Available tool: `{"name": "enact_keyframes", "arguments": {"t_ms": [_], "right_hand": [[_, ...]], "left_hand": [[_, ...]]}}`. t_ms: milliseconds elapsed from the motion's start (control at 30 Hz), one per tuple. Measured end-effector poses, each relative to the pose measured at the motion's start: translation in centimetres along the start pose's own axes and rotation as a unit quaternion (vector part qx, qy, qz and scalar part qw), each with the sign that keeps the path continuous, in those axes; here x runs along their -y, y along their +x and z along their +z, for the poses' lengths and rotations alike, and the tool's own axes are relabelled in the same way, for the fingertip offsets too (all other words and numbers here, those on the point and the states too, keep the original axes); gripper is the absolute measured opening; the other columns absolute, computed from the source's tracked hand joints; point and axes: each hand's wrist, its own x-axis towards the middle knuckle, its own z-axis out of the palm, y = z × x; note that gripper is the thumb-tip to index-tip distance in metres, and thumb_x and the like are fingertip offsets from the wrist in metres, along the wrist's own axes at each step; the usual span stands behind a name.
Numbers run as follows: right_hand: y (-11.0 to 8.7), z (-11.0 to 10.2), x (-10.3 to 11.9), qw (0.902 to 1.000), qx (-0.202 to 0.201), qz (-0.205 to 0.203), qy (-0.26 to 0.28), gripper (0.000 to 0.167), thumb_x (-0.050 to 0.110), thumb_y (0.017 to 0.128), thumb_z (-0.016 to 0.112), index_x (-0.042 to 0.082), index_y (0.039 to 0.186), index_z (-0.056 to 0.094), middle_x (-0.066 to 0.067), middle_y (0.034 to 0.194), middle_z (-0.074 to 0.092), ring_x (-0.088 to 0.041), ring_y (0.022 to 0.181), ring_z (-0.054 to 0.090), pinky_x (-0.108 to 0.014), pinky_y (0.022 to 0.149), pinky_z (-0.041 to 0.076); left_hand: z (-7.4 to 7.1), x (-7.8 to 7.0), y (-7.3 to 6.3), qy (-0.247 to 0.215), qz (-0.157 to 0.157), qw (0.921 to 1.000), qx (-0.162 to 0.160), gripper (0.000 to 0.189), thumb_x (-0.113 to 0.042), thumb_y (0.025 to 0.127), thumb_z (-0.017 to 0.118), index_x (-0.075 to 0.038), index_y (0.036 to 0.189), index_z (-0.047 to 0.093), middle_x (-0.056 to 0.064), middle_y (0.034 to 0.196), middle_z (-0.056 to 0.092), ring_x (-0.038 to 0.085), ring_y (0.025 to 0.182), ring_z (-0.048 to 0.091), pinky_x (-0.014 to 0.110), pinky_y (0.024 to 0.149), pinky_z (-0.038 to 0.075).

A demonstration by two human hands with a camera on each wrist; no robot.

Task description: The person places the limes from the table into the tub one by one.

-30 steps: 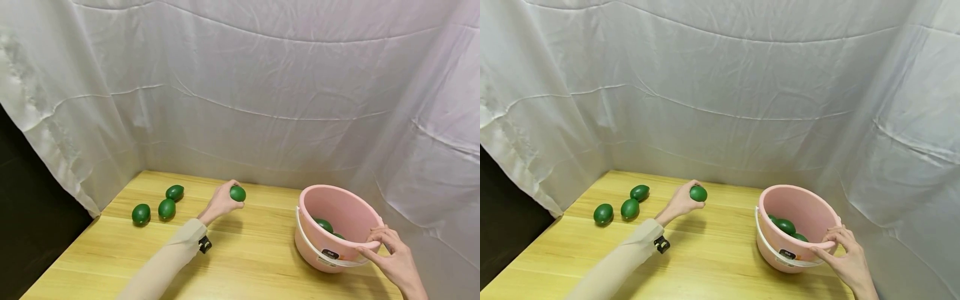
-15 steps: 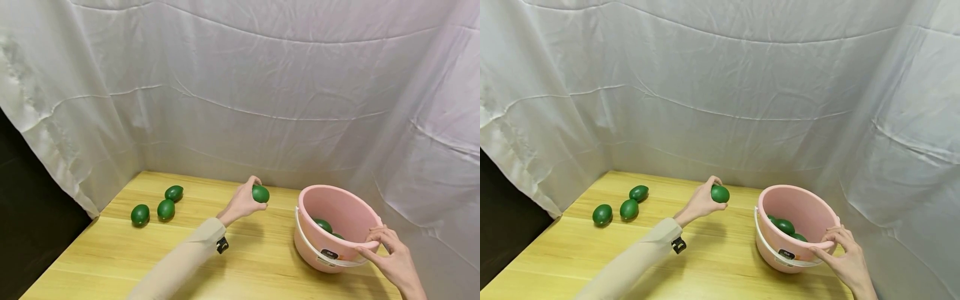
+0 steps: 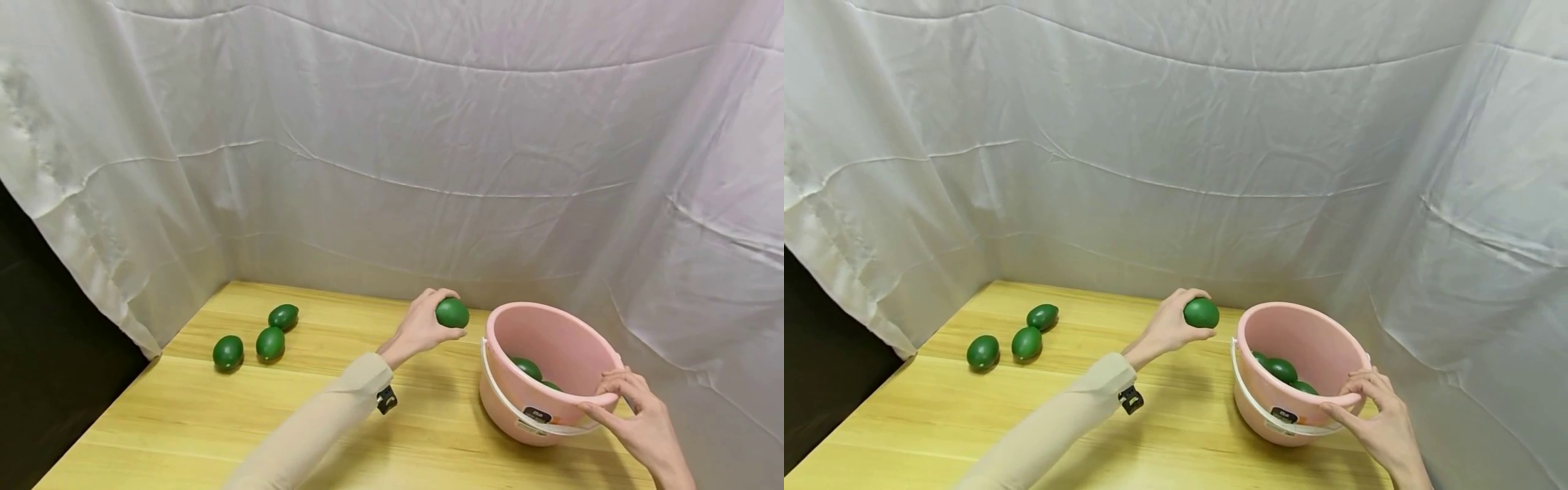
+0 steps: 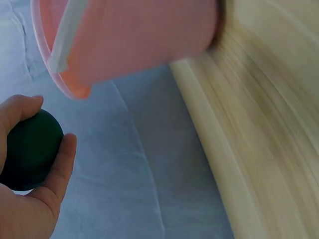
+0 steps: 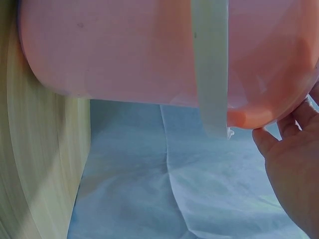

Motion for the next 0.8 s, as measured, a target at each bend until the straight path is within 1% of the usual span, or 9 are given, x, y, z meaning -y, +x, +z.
{"name": "enact_keyframes", "arguments": {"t_ms": [133,233,367,500,600,700,800], "right_hand": [[0.0,0.0,0.0,1.0,0.002,0.002,-0.002,0.032,-0.007,0.065,0.085,0.012,0.08,0.063,0.023,0.112,0.054,0.01,0.116,0.043,0.0,0.099,0.026],[0.0,0.0,0.0,1.0,0.004,0.002,-0.001,0.032,-0.007,0.066,0.085,0.011,0.08,0.063,0.023,0.112,0.054,0.009,0.116,0.043,0.0,0.1,0.026],[0.0,-0.1,0.1,1.0,0.003,0.001,-0.002,0.032,-0.007,0.066,0.085,0.012,0.08,0.063,0.022,0.111,0.055,0.009,0.115,0.044,-0.001,0.1,0.026],[-0.1,0.0,0.1,1.0,0.003,0.0,0.001,0.032,-0.007,0.066,0.084,0.011,0.08,0.063,0.021,0.109,0.056,0.008,0.115,0.044,-0.001,0.099,0.027],[0.0,0.0,0.2,1.0,0.004,-0.002,0.002,0.031,-0.007,0.066,0.084,0.012,0.08,0.063,0.019,0.109,0.056,0.007,0.114,0.044,-0.001,0.1,0.027],[0.1,-0.1,0.2,1.0,0.004,-0.005,0.004,0.031,-0.008,0.066,0.084,0.011,0.079,0.063,0.018,0.109,0.056,0.006,0.114,0.045,-0.001,0.1,0.027],[0.0,0.0,0.2,1.0,0.004,-0.003,0.004,0.031,-0.007,0.066,0.084,0.011,0.079,0.063,0.016,0.11,0.056,0.005,0.114,0.045,-0.001,0.1,0.027]], "left_hand": [[0.8,-1.1,0.2,-0.018,0.025,0.9995,0.01,0.062,-0.028,0.073,0.087,-0.019,0.124,0.054,0.002,0.112,0.063,0.013,0.093,0.061,0.023,0.076,0.051],[1.5,-1.9,0.3,-0.028,0.04,0.9988,0.007,0.065,-0.027,0.073,0.087,-0.016,0.126,0.05,0.002,0.114,0.065,0.012,0.095,0.062,0.02,0.078,0.051],[2.3,-2.8,0.3,-0.019,0.05,0.9985,-0.009,0.065,-0.028,0.073,0.087,-0.019,0.128,0.053,0.003,0.114,0.061,0.011,0.093,0.059,0.019,0.077,0.049],[3.0,-3.8,0.4,-0.024,0.055,0.9982,-0.008,0.067,-0.026,0.073,0.088,-0.023,0.13,0.054,0.004,0.114,0.055,0.01,0.089,0.055,0.019,0.075,0.047],[3.6,-4.4,0.5,-0.025,0.076,0.9968,-0.004,0.069,-0.024,0.073,0.088,-0.023,0.132,0.053,0.003,0.116,0.057,0.008,0.092,0.056,0.017,0.078,0.047],[4.1,-4.9,0.7,-0.018,0.105,0.9943,-0.002,0.068,-0.022,0.075,0.087,-0.022,0.133,0.051,0.002,0.117,0.06,0.007,0.094,0.057,0.015,0.079,0.046],[4.8,-5.2,0.9,-0.01,0.12,0.9927,0.005,0.067,-0.021,0.076,0.086,-0.022,0.133,0.05,0.002,0.117,0.061,0.007,0.094,0.057,0.012,0.079,0.045]]}}
